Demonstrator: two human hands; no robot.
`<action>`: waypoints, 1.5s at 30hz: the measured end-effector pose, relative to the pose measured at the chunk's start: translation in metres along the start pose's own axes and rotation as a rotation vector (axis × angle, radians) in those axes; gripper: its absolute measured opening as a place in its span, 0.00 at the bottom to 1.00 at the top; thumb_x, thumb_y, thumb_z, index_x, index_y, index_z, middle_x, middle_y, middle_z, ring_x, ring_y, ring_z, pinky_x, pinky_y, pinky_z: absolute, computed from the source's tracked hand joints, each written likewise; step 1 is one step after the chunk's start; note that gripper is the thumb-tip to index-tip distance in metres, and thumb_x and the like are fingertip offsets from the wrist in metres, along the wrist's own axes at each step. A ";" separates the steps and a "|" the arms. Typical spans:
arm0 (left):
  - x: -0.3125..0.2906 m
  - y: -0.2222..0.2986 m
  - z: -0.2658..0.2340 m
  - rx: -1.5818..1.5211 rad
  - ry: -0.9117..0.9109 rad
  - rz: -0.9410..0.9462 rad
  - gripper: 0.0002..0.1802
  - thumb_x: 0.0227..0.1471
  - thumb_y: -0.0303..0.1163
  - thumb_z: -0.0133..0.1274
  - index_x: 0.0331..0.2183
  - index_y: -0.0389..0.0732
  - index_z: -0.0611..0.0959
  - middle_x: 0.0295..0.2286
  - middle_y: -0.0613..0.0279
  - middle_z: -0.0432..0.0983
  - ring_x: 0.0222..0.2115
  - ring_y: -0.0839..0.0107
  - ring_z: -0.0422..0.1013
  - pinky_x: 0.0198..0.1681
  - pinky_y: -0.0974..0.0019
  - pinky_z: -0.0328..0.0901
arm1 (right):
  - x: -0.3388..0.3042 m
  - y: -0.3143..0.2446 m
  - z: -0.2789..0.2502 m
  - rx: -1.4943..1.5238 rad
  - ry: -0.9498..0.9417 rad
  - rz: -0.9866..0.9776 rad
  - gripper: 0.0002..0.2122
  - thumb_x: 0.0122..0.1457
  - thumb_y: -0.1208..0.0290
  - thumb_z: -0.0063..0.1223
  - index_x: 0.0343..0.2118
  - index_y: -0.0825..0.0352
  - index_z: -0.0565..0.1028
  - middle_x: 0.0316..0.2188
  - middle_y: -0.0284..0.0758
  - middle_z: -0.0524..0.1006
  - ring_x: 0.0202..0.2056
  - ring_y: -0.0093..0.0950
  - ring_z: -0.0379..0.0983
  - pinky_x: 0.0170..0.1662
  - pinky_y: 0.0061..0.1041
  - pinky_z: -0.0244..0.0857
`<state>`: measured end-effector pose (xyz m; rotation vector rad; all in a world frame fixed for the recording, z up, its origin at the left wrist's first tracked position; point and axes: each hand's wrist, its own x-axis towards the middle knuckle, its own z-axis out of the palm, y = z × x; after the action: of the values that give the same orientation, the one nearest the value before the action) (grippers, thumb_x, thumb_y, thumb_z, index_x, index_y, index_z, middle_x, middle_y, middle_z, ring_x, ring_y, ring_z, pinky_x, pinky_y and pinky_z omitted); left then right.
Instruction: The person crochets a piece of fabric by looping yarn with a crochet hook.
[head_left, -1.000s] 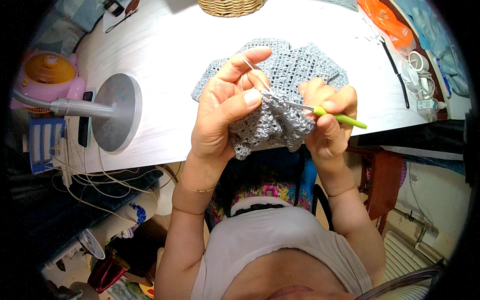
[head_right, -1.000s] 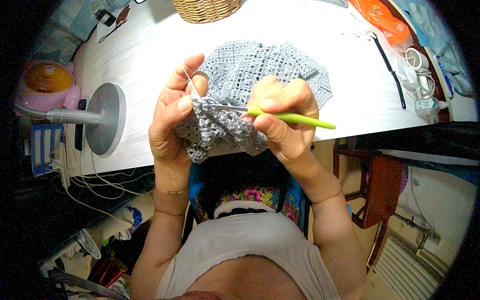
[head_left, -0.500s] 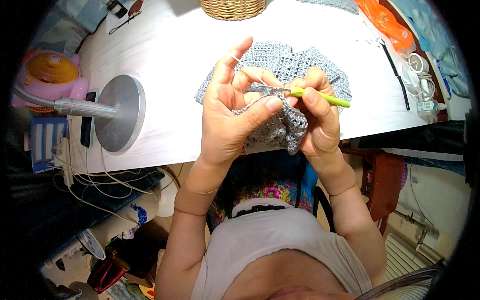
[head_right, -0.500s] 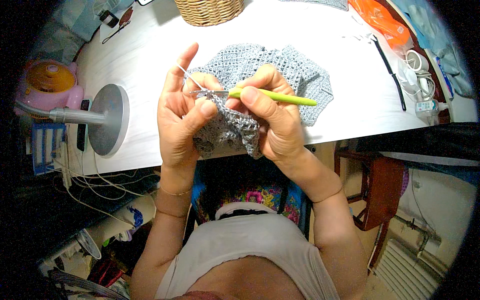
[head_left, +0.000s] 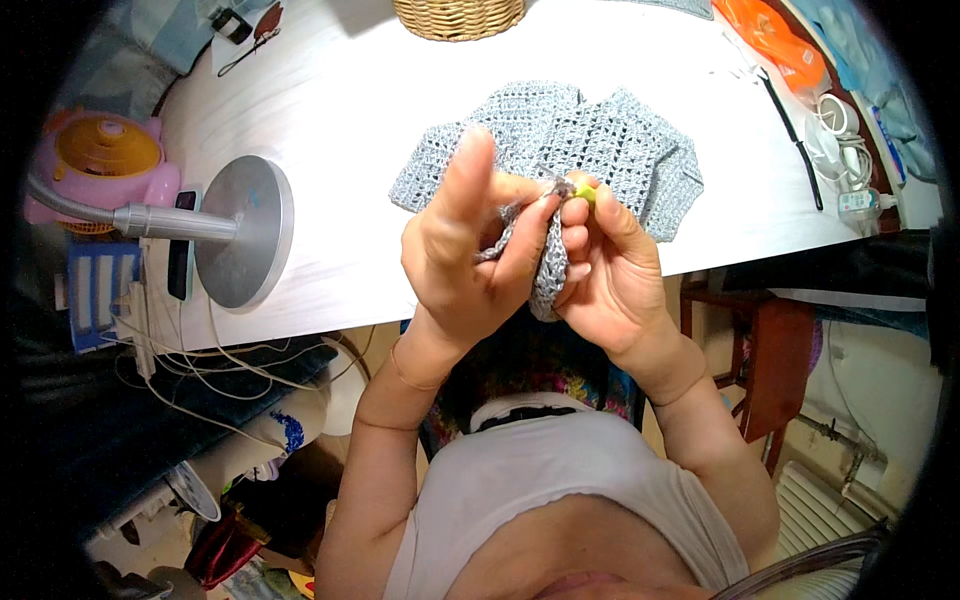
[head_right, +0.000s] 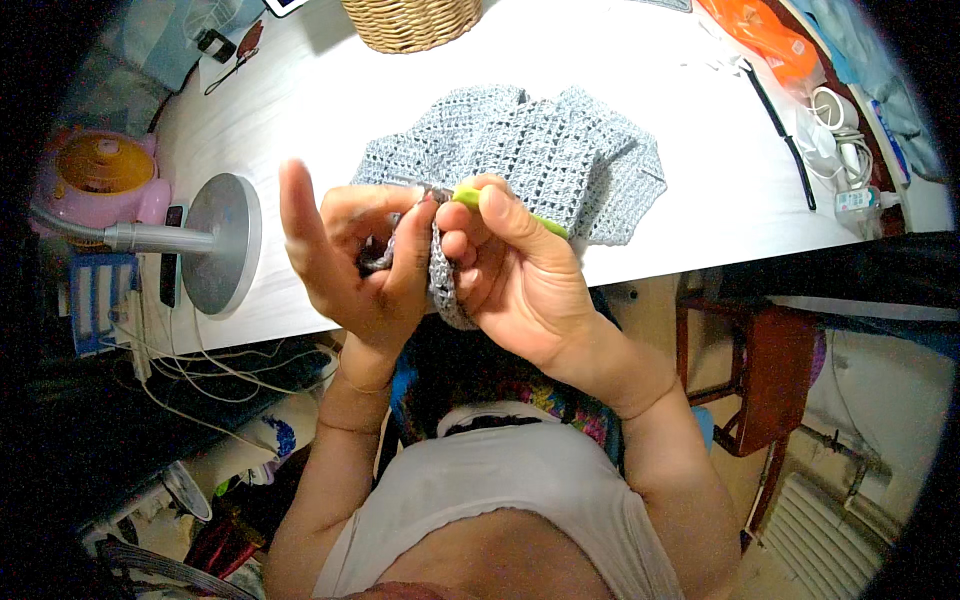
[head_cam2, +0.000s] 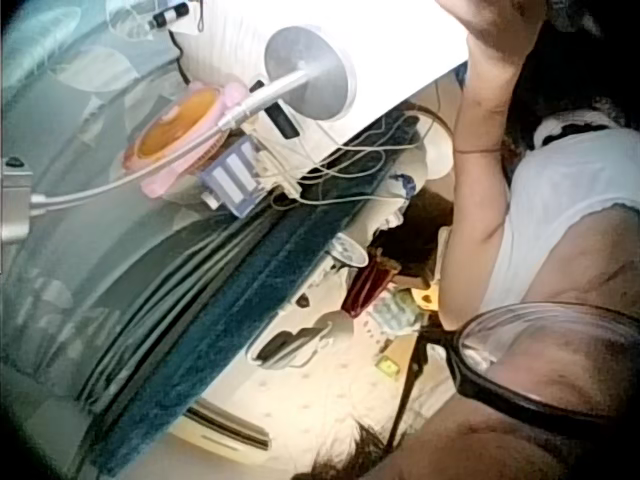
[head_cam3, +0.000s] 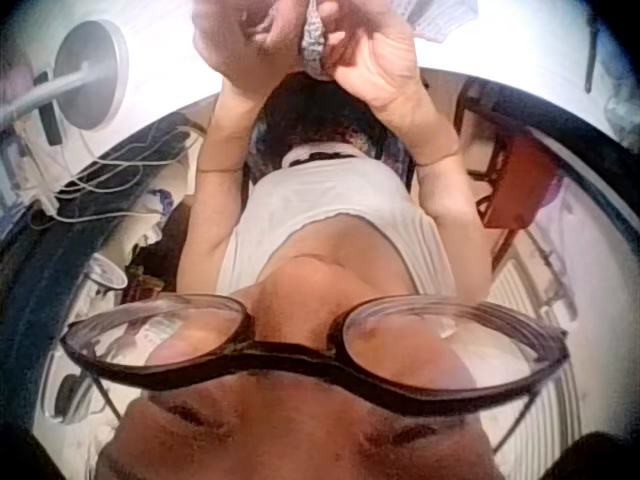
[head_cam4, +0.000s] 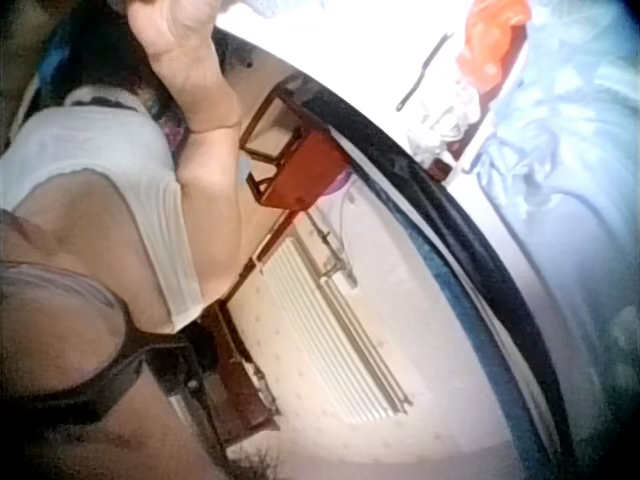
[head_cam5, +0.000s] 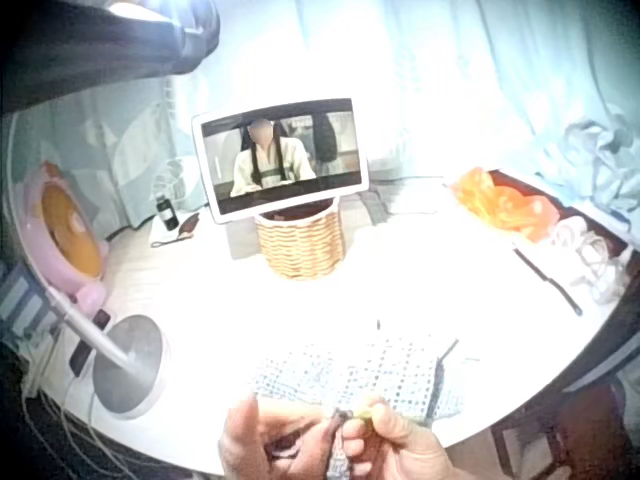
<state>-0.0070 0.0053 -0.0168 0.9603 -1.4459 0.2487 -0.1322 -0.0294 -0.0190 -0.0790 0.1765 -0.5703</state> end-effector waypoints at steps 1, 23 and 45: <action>0.000 0.003 -0.001 -0.137 -0.008 -0.188 0.36 0.37 0.15 0.53 0.50 0.31 0.59 0.22 0.61 0.72 0.18 0.78 0.69 0.19 0.80 0.64 | 0.000 0.002 0.000 -0.051 0.001 -0.111 0.06 0.54 0.67 0.48 0.33 0.60 0.70 0.27 0.31 0.75 0.27 0.20 0.73 0.24 0.13 0.66; 0.012 0.006 -0.008 -0.748 -0.097 -0.785 0.37 0.40 0.20 0.53 0.52 0.31 0.55 0.21 0.67 0.69 0.20 0.87 0.63 0.23 0.87 0.57 | 0.007 0.002 0.000 -0.574 -0.208 -0.654 0.08 0.50 0.76 0.52 0.31 0.67 0.65 0.25 0.38 0.73 0.29 0.24 0.72 0.34 0.19 0.68; 0.019 0.008 -0.008 -0.631 -0.117 -0.654 0.34 0.47 0.19 0.42 0.54 0.29 0.47 0.25 0.61 0.70 0.29 0.79 0.67 0.36 0.76 0.61 | 0.010 -0.015 0.015 -0.397 -0.239 -0.574 0.08 0.51 0.70 0.50 0.30 0.67 0.66 0.32 0.47 0.73 0.36 0.30 0.72 0.40 0.27 0.68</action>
<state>-0.0033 0.0076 0.0048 0.8662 -1.1244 -0.7154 -0.1292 -0.0474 -0.0035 -0.5951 0.0280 -1.0849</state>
